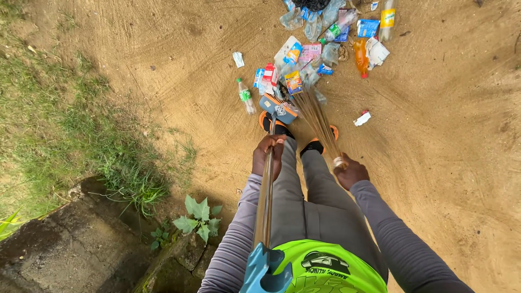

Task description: Sweep plastic waste and organic debris into a pile and then into a dustpan.

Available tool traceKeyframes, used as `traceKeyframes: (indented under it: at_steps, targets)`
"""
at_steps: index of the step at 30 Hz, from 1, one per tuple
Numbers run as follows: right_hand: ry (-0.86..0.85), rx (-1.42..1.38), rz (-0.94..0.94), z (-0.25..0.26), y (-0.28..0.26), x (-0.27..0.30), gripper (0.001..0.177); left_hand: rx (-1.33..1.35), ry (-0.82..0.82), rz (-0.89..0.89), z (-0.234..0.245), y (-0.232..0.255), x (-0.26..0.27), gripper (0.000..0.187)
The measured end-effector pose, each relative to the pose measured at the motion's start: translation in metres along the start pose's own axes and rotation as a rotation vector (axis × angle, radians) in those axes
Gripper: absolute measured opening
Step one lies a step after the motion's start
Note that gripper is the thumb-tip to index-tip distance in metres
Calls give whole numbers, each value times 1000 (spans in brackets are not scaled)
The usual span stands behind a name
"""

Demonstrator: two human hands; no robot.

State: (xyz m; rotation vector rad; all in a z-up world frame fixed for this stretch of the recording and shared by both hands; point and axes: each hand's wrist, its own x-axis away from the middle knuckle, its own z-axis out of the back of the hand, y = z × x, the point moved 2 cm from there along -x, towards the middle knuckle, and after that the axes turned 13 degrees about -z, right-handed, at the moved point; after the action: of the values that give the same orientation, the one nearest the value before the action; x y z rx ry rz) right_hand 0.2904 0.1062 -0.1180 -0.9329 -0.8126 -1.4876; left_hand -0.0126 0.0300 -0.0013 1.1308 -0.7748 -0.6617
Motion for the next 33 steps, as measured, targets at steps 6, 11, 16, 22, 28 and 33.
traceKeyframes:
  at_steps: [6,11,16,22,28,33]
  targets:
    - [116,-218,-118,113,3,28,71,0,16,49,9,-6,-2,24]
    - [240,-411,-71,137,-25,-27,71,29,18,142,7,-2,-10,23]
    - [131,-17,0,78,-67,-97,74,1,-7,103,6,-1,-7,22]
    - [-34,328,163,9,-98,-64,79,-48,8,125,9,5,-6,22]
    - [-113,311,119,-10,-76,-48,81,7,52,10,6,-5,-3,26]
    - [-32,201,103,41,-49,-26,73,18,63,30,7,-2,-3,25]
